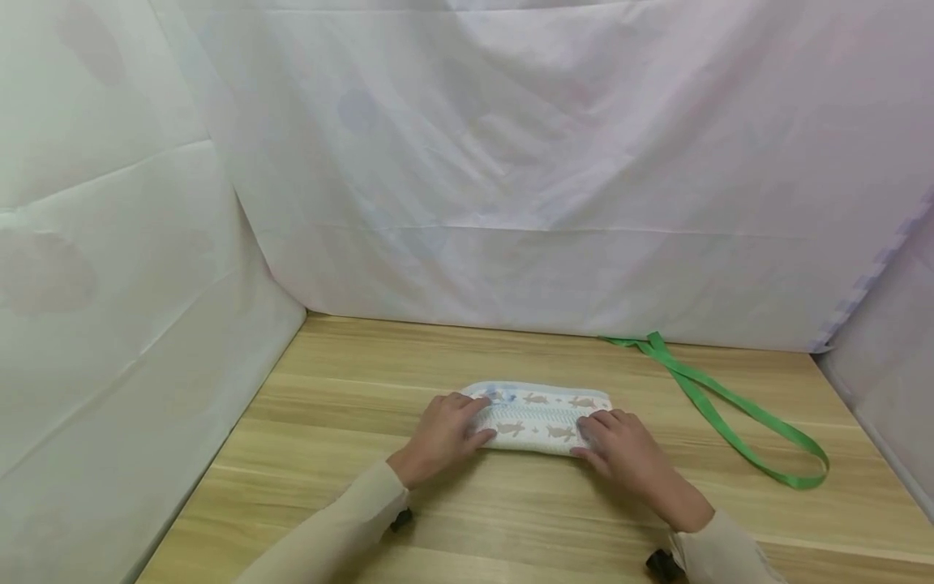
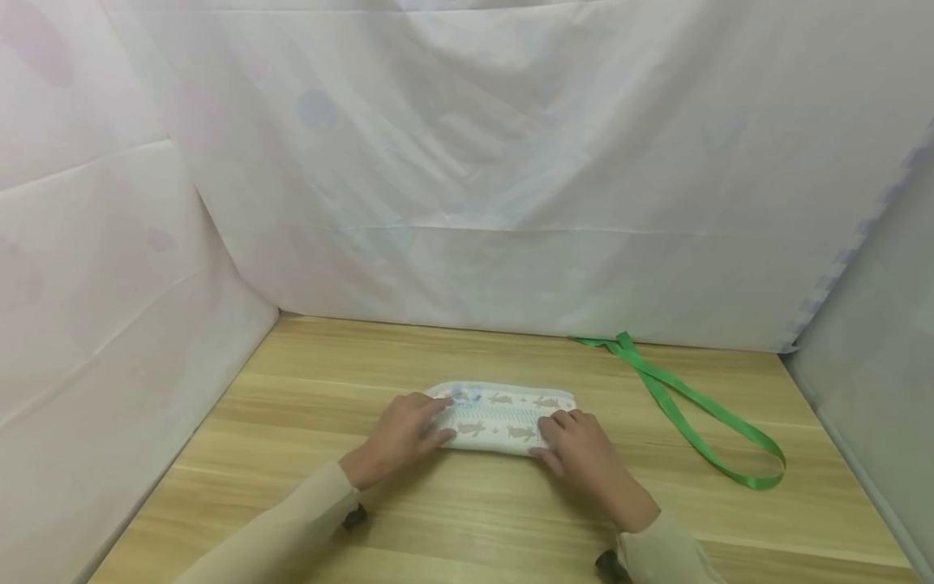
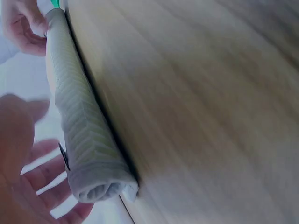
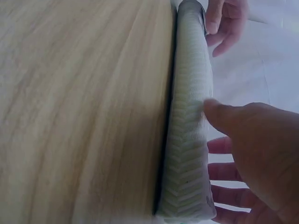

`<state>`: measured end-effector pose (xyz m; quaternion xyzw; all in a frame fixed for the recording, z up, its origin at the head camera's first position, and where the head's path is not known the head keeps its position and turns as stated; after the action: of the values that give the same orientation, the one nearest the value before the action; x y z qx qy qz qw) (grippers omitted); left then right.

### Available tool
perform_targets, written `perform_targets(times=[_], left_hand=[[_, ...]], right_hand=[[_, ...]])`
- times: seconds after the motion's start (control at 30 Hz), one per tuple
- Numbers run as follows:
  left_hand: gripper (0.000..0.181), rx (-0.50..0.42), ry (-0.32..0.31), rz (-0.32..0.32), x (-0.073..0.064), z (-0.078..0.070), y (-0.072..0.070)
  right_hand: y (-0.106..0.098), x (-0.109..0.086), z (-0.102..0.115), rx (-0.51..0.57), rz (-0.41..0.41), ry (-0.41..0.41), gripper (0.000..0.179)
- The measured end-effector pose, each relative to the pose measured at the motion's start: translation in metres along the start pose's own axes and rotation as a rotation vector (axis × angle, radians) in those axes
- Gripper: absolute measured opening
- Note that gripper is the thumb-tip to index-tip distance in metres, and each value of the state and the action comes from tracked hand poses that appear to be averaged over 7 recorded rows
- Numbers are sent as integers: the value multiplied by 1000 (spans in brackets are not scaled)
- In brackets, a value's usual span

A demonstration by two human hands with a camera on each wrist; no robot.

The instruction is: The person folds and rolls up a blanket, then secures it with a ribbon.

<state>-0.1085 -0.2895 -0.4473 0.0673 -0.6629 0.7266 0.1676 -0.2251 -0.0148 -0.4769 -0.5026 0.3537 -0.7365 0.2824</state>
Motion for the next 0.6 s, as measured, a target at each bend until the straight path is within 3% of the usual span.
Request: perform_targets(times=[0.2,0.6], left_hand=[[76,-39,30,178,-2,5,-4],[66,-70,51,215,-6,7,-3]], right_hand=[[-4,-3,-5,42,107,99,59],[-10,-3,-3,120,154,209,46]])
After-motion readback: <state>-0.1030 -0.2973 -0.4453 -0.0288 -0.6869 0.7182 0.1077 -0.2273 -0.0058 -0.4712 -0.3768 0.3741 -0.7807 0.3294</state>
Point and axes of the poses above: each hand's wrist, its own x-axis towards the middle knuckle, its own y-axis out of the palm, z = x × y, the point moved 1 cm from there along x, towards the middle knuckle, and after that the axes turned 14 degrees about x, right-handed, at the moved point
